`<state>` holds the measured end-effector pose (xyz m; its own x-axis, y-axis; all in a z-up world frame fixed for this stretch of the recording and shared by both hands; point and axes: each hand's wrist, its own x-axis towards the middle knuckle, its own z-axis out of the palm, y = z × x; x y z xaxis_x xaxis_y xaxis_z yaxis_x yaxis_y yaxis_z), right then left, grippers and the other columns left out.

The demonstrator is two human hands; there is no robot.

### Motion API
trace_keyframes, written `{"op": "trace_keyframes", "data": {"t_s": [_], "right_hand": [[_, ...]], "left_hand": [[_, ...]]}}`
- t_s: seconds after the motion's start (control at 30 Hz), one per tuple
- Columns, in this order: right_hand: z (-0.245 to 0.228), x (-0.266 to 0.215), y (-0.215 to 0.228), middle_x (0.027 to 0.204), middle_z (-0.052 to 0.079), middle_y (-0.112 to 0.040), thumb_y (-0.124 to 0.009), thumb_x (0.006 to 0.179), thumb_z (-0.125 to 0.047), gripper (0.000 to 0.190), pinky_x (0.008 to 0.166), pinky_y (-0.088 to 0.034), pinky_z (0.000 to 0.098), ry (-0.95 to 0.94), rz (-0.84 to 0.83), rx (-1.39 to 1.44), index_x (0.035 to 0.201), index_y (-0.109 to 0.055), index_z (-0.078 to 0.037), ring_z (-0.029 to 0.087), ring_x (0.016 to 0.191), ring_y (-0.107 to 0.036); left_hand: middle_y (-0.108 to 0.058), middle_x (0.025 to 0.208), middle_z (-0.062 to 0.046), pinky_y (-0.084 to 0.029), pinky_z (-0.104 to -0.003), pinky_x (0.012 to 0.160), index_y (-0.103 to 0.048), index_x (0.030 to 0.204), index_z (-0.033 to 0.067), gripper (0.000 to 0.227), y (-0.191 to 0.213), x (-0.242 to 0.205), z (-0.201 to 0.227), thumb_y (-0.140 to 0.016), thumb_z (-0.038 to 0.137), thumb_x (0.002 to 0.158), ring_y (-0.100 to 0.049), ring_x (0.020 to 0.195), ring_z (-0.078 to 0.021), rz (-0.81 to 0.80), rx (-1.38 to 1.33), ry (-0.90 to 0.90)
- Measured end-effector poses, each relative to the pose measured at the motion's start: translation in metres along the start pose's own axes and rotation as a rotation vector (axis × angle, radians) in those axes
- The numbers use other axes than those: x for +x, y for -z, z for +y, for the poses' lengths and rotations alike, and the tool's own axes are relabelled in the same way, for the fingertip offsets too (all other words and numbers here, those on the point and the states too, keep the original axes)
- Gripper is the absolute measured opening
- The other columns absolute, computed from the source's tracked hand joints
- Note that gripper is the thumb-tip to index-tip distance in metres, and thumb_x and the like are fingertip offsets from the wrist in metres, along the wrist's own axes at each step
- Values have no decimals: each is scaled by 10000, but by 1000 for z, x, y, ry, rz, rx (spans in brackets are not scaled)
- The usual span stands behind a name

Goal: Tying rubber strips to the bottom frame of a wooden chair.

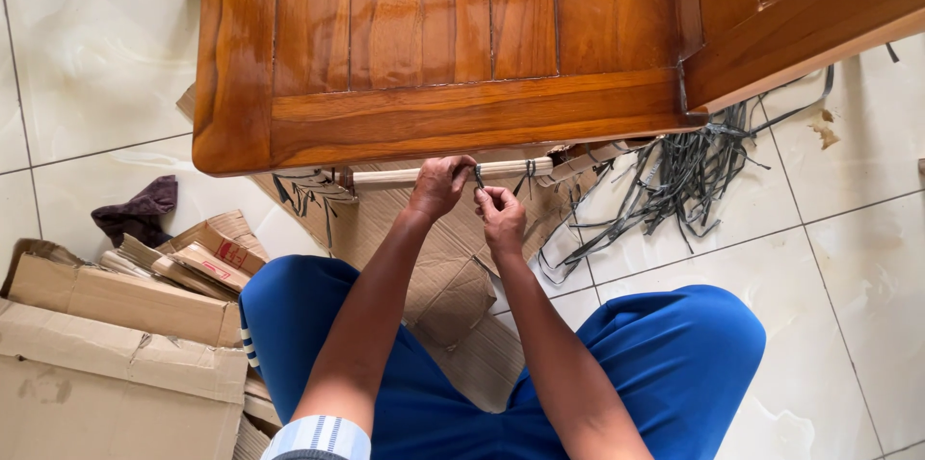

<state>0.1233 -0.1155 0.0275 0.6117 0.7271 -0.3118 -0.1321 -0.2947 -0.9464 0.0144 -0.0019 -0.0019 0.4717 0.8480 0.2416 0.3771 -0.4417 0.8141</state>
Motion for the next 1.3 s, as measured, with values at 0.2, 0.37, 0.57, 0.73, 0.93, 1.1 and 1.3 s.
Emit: {"op": "trace_keyframes", "data": {"t_s": [0.2, 0.37, 0.57, 0.73, 0.93, 1.1, 1.3], "right_hand": [[8, -6, 1, 782, 64, -753, -792, 934, -211, 139, 603, -552, 232, 23, 19, -96, 1010, -774, -96, 109, 620, -677], [11, -18, 6, 764, 50, -758, -790, 934, -239, 133, 620, -556, 250, 27, 18, -160, 995, -780, -122, 113, 620, -688], [44, -33, 33, 772, 57, -724, -751, 916, -248, 62, 695, -575, 336, 131, 91, -424, 948, -764, -196, 201, 730, -713], [73, -45, 72, 1086, 110, -617, -713, 881, -306, 182, 922, -542, 496, 250, 277, -782, 1051, -712, -239, 371, 1067, -652], [89, -55, 109, 1574, 68, -422, -658, 918, -429, 441, 1103, -445, 603, -99, -27, -1007, 1356, -650, -381, 390, 1446, -428], [100, -70, 125, 1665, 28, -311, -435, 989, -226, 549, 1145, -392, 600, -83, -153, -1092, 1536, -439, -185, 337, 1504, -333], [132, -76, 131, 1499, -4, -530, -444, 991, -272, 408, 1063, -487, 594, 2, 12, -975, 1339, -638, -188, 358, 1323, -559]], "left_hand": [[-714, 907, -63, -573, -416, 840, -742, 1015, 269, 153, -15, -3, -19, -738, 175, 895, -718, 902, -329, 23, 56, -45], [-699, 943, -61, -548, -429, 885, -740, 1013, 283, 158, -15, -5, -14, -757, 205, 877, -702, 943, -327, 25, 70, -52], [-706, 1097, -50, -488, -450, 994, -728, 1028, 264, 219, -13, -3, 2, -819, 303, 832, -658, 1078, -313, 39, 75, -93], [-674, 1182, 3, -338, -528, 1164, -697, 1077, 256, 279, -28, -14, 21, -831, 271, 834, -556, 1280, -288, 65, 188, -99], [-556, 1454, -98, -239, -592, 1210, -602, 1331, 174, 575, -40, -43, 70, -863, 208, 820, -438, 1445, -344, 227, 314, -28], [-588, 1280, 17, -265, -508, 1223, -628, 1262, 251, 448, -50, -76, 98, -802, 255, 850, -542, 1314, -225, 341, 342, -54], [-656, 816, 78, -557, -369, 834, -670, 981, 326, 70, -76, -123, 76, -720, 313, 934, -668, 841, -175, 104, 177, 12]]}}
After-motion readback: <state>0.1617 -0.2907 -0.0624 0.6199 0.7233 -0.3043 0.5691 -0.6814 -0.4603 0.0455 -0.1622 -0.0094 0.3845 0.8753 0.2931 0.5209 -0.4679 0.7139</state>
